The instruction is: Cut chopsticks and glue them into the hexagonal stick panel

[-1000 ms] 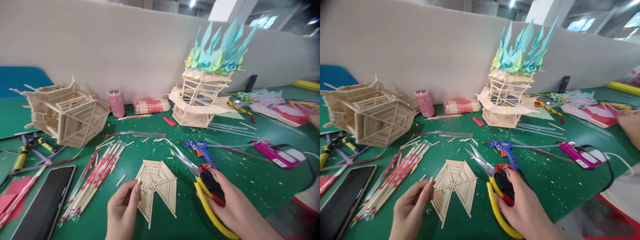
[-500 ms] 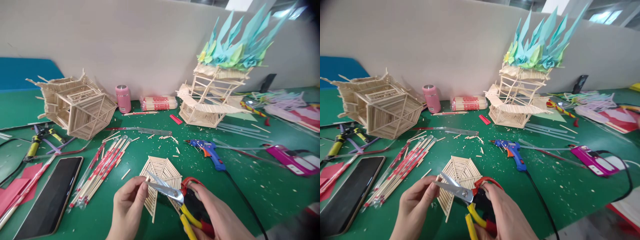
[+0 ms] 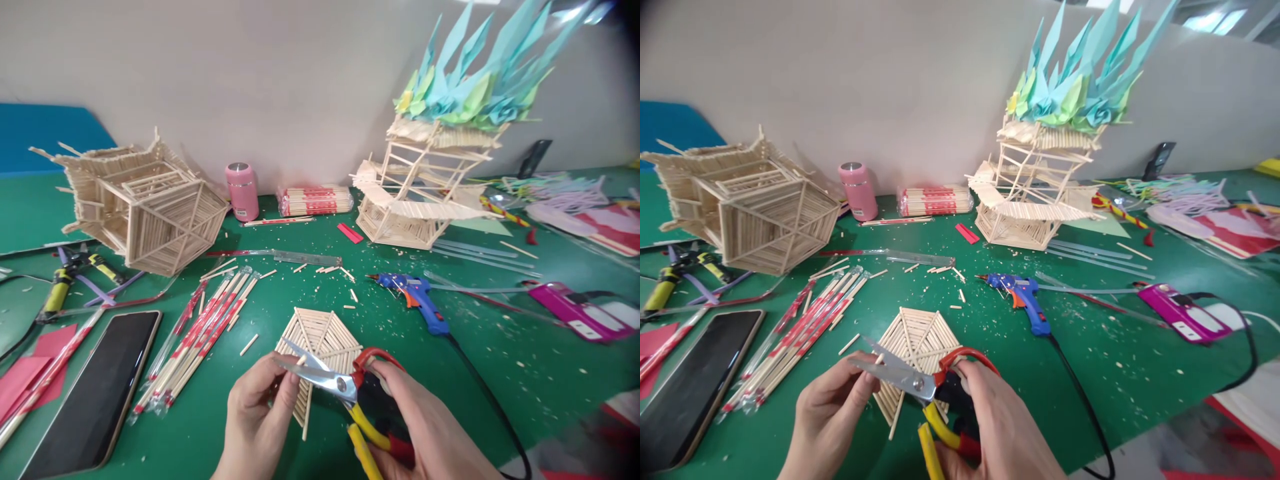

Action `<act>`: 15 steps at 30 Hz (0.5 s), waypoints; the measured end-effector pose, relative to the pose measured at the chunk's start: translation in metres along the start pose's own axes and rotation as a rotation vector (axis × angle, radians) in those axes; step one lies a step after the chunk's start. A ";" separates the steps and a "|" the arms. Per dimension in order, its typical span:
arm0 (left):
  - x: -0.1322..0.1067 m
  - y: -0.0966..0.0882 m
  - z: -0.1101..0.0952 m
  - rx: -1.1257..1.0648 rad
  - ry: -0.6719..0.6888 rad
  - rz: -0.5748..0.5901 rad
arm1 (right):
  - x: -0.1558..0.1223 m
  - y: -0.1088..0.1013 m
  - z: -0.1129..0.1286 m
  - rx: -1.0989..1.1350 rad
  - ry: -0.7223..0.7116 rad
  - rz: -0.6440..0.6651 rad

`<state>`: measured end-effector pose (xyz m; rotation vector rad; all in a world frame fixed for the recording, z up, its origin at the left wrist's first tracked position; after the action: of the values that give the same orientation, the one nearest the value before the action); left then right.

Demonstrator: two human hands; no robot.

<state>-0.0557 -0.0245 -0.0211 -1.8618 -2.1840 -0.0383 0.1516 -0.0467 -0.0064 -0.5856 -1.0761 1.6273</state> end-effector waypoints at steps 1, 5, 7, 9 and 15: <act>0.000 0.000 0.000 0.006 0.001 0.005 | 0.000 0.000 0.000 0.008 0.011 0.005; -0.002 -0.001 0.001 0.018 -0.015 0.019 | 0.004 -0.002 0.003 0.057 0.049 0.023; -0.002 -0.002 0.002 0.039 -0.006 0.032 | 0.006 -0.004 0.006 0.085 0.068 0.032; -0.003 -0.001 0.002 0.074 0.015 0.045 | 0.007 -0.005 0.008 0.106 0.090 0.038; -0.003 -0.001 -0.002 0.253 0.204 0.015 | 0.005 -0.006 0.011 0.138 0.099 0.060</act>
<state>-0.0561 -0.0281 -0.0192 -1.6573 -1.9393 0.0469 0.1441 -0.0454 0.0044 -0.6051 -0.8735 1.6921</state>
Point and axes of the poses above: each hand's wrist, its own x-axis towards the middle knuckle, its own y-axis out of the palm, z = x × y, the point moved 1 cm from there along x, towards the middle knuckle, and after that the axes turned 4 degrees about -z, right-handed, at the moved point
